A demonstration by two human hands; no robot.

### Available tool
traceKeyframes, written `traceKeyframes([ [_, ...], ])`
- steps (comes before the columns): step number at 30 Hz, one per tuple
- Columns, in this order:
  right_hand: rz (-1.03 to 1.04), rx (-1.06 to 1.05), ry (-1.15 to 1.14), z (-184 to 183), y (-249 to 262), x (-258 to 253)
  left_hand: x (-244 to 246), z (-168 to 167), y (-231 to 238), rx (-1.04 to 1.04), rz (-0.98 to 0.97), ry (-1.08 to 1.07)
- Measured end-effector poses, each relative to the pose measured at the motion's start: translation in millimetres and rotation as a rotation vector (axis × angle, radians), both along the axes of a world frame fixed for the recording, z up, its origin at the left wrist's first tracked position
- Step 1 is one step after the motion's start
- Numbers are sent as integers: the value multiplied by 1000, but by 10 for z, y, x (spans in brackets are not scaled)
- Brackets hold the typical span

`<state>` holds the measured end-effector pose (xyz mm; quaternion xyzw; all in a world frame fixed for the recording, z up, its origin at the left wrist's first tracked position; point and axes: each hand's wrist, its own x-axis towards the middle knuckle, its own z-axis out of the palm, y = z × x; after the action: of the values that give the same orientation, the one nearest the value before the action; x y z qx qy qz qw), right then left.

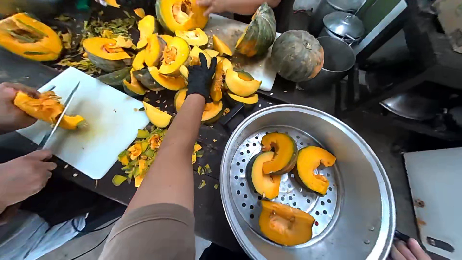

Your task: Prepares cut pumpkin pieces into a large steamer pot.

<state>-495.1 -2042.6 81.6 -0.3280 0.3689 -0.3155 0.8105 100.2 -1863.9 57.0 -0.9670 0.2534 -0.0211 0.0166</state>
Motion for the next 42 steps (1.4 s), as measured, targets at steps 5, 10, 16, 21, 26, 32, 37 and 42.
traceKeyframes([
  [5,-10,-19,20,26,18,11,-329,220,32,-390,-36,55],
  [10,-16,-31,48,33,15,30,-1348,1017,-28,-937,-343,271],
  [16,33,-19,22,14,-1,9,-2632,915,-482,-684,-901,777],
  [21,14,-6,-23,-10,36,1,-2256,792,-616,-805,-876,377],
  [26,33,-37,2,3,60,0,-743,719,-282,-612,120,273],
  [32,8,-5,17,35,62,-3,2,179,-317,-465,52,384],
  [37,-22,4,46,48,85,2,127,-13,-276,-591,76,423],
  [42,-46,-1,95,89,106,35,-39,12,-321,-618,14,478],
])
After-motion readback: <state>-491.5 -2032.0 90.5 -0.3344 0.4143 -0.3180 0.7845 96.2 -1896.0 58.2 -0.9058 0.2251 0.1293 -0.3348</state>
